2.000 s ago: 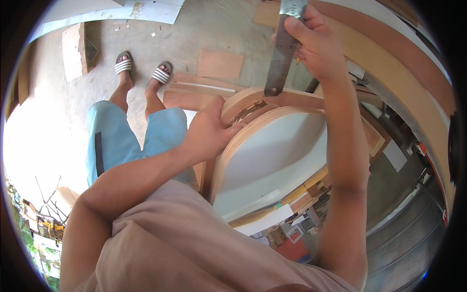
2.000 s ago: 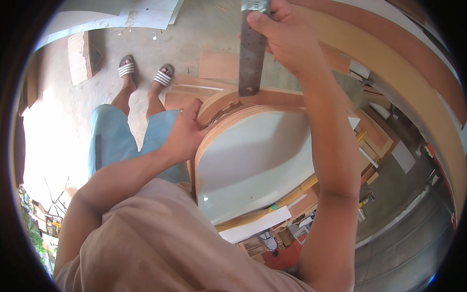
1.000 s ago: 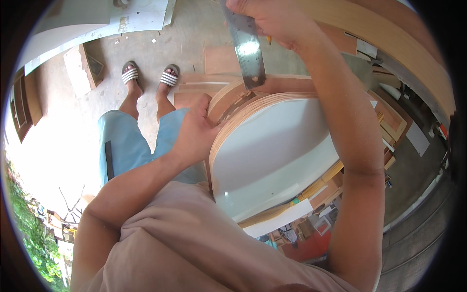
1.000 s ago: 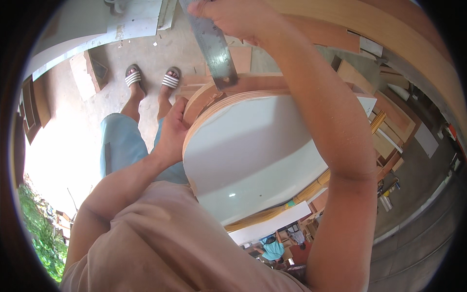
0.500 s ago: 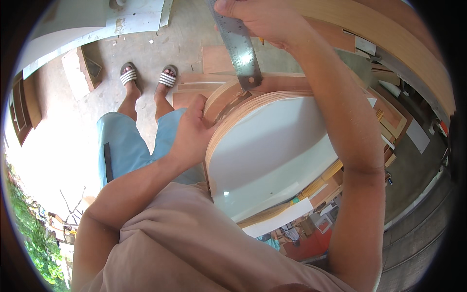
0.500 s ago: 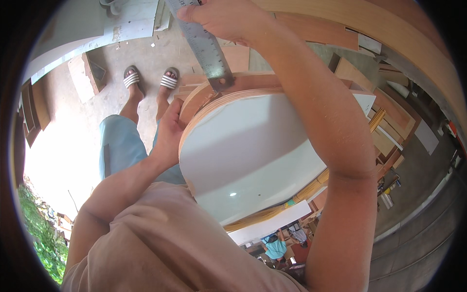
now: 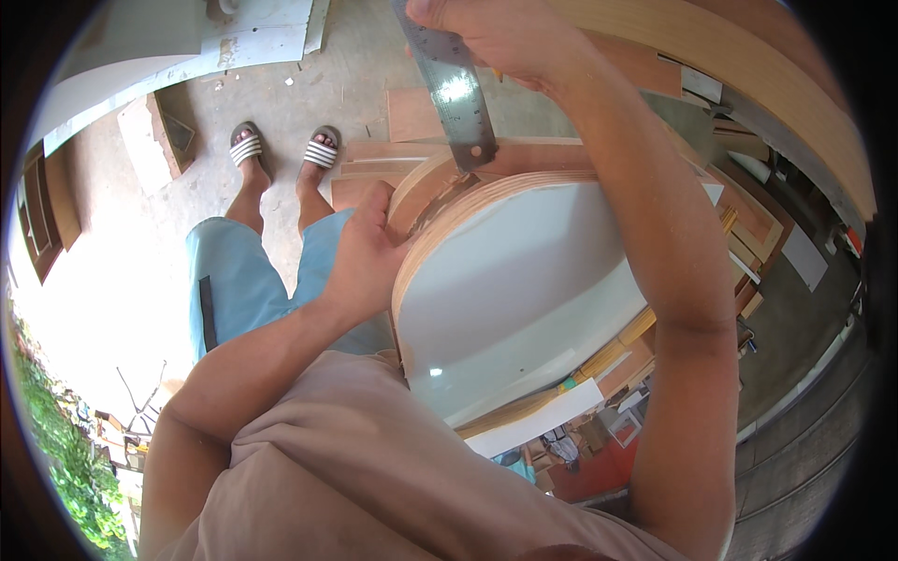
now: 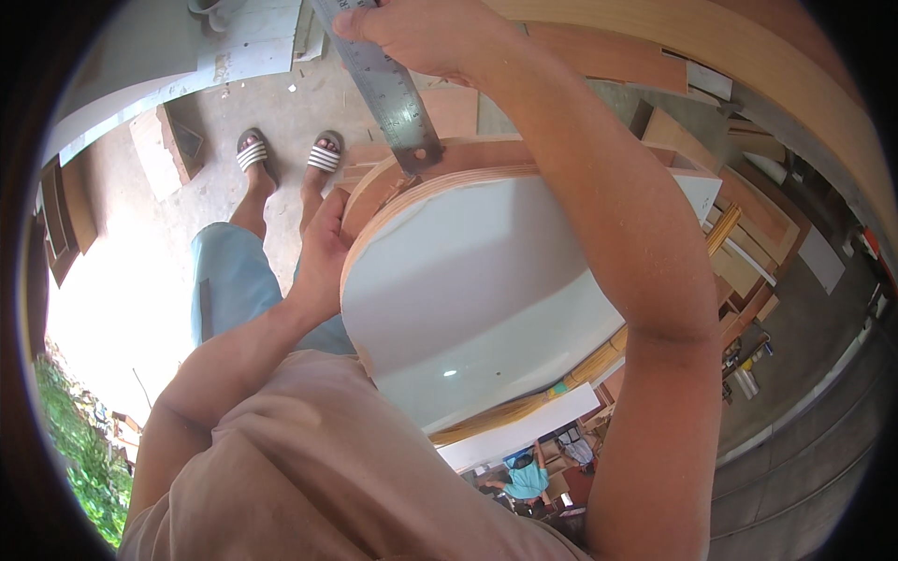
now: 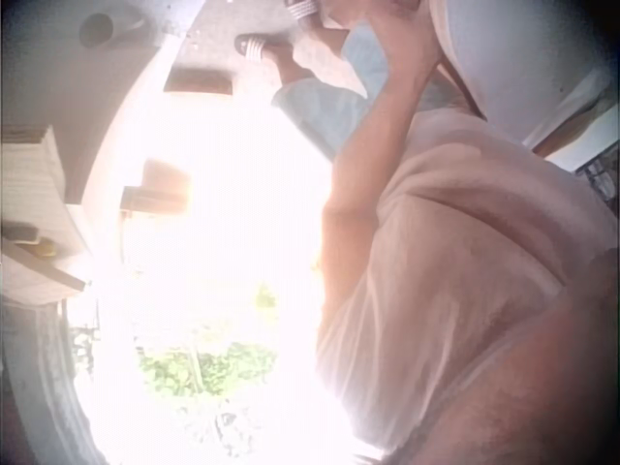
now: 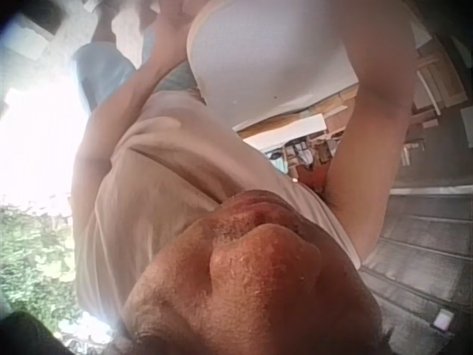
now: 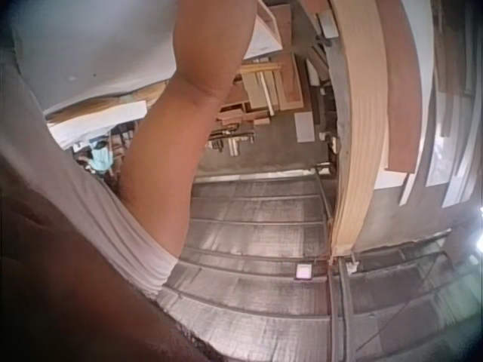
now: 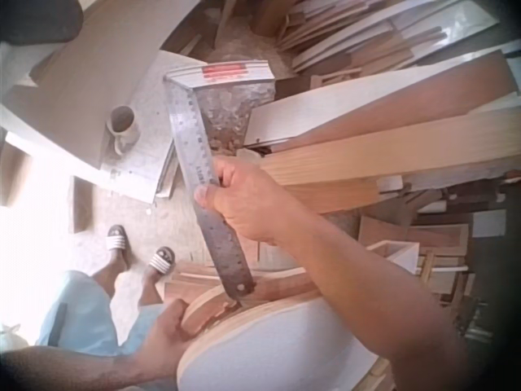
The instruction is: The person measures and marks curved wooden pieces using a metal ruler and pencil, then aligns and stacks the pieces on a workbench. The person also picks up a small white paper and places it on the stack.
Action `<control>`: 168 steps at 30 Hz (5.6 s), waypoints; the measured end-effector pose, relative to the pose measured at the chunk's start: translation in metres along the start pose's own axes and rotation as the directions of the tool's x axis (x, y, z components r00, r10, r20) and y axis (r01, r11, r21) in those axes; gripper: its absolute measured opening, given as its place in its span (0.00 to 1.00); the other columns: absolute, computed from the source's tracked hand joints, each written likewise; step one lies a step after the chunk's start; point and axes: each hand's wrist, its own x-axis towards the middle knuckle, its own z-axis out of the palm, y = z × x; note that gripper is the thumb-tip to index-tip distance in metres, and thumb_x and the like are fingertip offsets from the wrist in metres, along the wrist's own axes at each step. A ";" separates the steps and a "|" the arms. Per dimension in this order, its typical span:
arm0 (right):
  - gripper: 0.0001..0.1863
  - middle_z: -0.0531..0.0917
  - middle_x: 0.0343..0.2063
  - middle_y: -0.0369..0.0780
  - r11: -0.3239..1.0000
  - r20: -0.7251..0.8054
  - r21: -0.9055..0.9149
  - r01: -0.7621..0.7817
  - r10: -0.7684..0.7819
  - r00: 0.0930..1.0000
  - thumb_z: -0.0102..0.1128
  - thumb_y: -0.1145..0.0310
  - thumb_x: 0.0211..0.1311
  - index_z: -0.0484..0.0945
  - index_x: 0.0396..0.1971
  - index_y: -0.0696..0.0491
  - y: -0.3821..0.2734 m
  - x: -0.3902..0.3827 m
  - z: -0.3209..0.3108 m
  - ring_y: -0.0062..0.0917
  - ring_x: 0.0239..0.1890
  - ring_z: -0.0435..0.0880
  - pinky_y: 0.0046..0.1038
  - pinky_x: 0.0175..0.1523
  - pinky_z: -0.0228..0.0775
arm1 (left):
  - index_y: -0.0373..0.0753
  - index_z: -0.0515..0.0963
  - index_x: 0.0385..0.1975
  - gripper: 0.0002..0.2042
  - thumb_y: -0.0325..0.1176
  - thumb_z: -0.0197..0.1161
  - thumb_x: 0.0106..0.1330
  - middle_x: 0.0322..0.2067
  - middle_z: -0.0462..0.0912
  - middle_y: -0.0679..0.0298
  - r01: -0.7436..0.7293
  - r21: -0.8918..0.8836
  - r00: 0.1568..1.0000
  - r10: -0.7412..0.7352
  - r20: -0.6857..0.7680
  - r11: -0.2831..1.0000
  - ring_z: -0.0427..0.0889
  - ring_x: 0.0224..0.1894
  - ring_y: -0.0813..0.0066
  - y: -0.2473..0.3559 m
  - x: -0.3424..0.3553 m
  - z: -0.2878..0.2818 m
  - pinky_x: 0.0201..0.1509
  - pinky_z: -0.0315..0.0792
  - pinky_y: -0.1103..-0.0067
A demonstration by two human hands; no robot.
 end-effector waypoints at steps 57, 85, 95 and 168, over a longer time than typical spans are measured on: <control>0.04 0.74 0.23 0.28 0.997 0.025 -0.006 -0.083 0.083 0.996 0.53 0.73 0.69 0.78 0.35 0.54 0.005 0.001 -0.006 0.13 0.25 0.69 0.19 0.31 0.63 | 0.31 0.69 0.41 0.20 0.39 0.69 0.61 0.36 0.81 0.50 -0.033 0.005 0.999 0.033 -0.005 0.999 0.80 0.42 0.67 -0.005 0.002 -0.001 0.46 0.73 0.72; 0.05 0.76 0.28 0.28 0.983 0.028 0.177 -0.044 0.040 0.999 0.51 0.75 0.70 0.76 0.40 0.53 0.011 0.006 -0.016 0.12 0.30 0.72 0.19 0.36 0.66 | 0.31 0.65 0.40 0.21 0.39 0.69 0.61 0.33 0.81 0.47 0.099 0.142 0.994 -0.104 0.034 0.985 0.82 0.36 0.65 0.010 0.002 -0.005 0.41 0.74 0.71; 0.08 0.84 0.27 0.40 0.979 -0.291 0.204 -0.001 0.062 0.955 0.56 0.64 0.71 0.74 0.44 0.52 0.025 -0.052 -0.100 0.10 0.16 0.67 0.14 0.21 0.55 | 0.32 0.64 0.37 0.23 0.41 0.70 0.59 0.28 0.80 0.47 -0.017 0.127 1.000 0.015 0.019 0.992 0.82 0.32 0.57 0.001 0.001 -0.004 0.37 0.74 0.68; 0.19 0.72 0.18 0.28 0.772 -0.219 0.002 0.636 0.621 -0.753 0.56 0.56 0.70 0.78 0.27 0.56 0.086 -0.064 0.494 0.09 0.20 0.62 0.17 0.25 0.52 | 0.52 0.71 0.47 0.13 0.49 0.56 0.69 0.42 0.76 0.70 -0.002 0.614 0.752 -0.404 0.521 0.789 0.73 0.47 0.74 0.088 0.123 -0.019 0.50 0.59 0.60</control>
